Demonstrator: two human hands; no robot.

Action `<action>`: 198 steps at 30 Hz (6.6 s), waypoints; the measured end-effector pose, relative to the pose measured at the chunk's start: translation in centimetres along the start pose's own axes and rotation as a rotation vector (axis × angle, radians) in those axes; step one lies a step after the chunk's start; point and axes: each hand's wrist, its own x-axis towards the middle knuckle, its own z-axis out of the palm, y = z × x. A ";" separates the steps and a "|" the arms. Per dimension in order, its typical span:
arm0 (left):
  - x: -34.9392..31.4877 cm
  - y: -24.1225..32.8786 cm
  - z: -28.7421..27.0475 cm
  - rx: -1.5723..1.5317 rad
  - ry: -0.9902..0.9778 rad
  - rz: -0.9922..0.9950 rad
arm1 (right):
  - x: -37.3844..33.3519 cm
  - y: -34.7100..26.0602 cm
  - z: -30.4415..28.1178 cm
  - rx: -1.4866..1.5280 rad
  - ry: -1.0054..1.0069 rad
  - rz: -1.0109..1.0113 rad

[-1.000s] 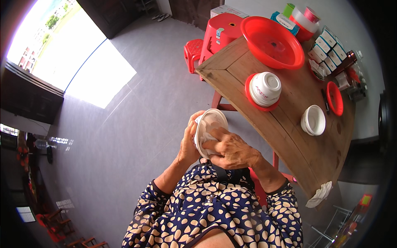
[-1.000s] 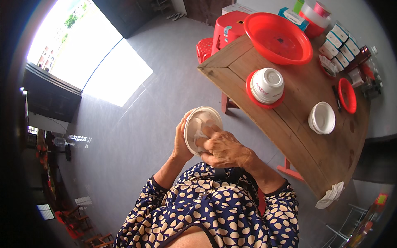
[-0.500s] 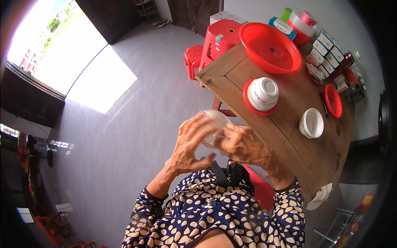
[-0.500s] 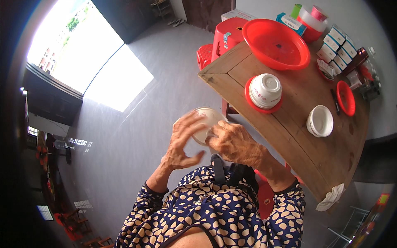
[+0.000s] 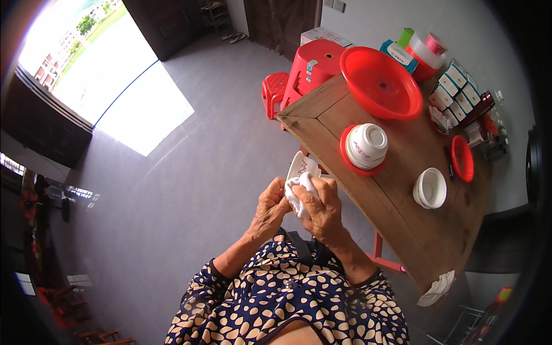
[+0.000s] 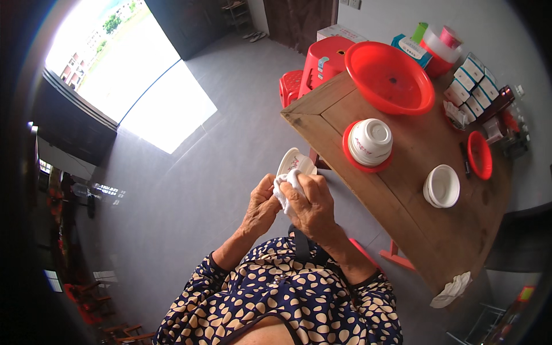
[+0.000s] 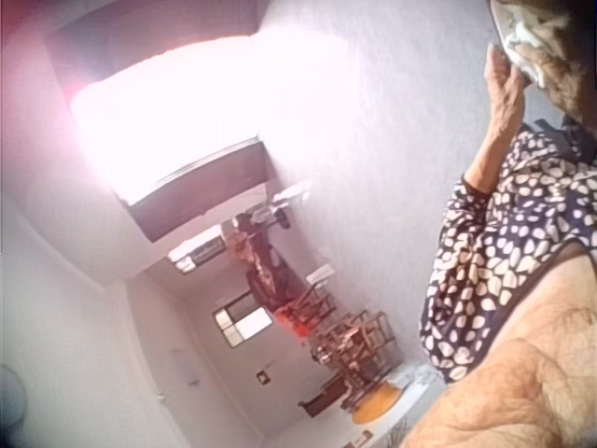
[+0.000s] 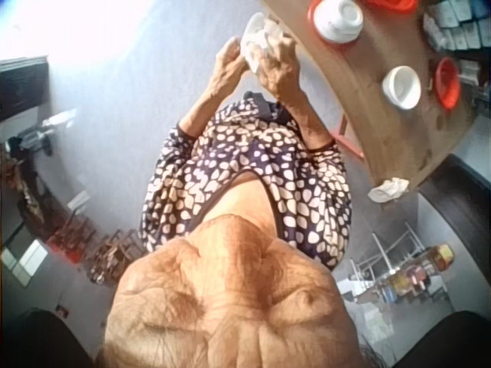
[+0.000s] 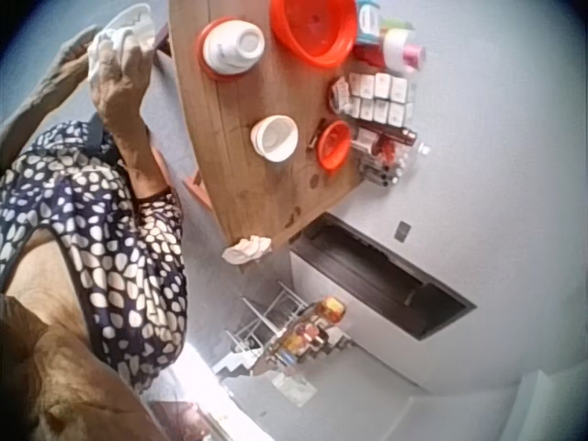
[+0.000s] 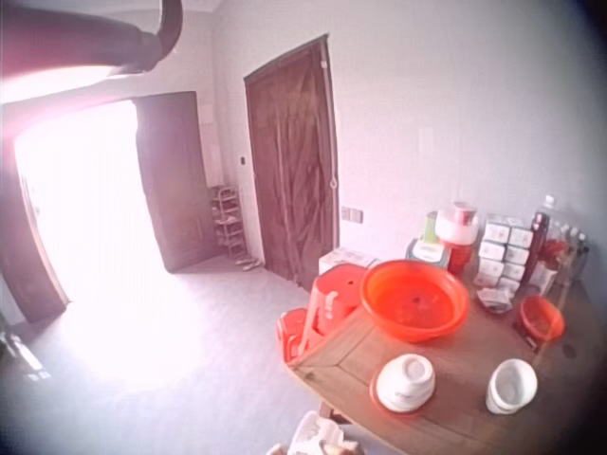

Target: The person wipes the interior and exterior of several small white bowls with a white cloth. They handle the bowls one at a time, rotating them to clean all surfaces, and place the cleaned bowls into a stack on the table.

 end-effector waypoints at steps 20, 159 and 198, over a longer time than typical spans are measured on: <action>-0.6 -1.5 -0.4 -0.075 -0.028 0.139 | 1.6 0.1 -0.1 -0.028 -0.089 -0.028; -1.1 -2.9 -1.7 -0.100 -0.026 -0.222 | 1.5 1.8 1.0 0.133 -0.301 0.178; 0.8 -1.1 -1.7 -0.505 -0.010 -0.132 | 1.1 2.4 0.7 -0.106 -0.160 0.145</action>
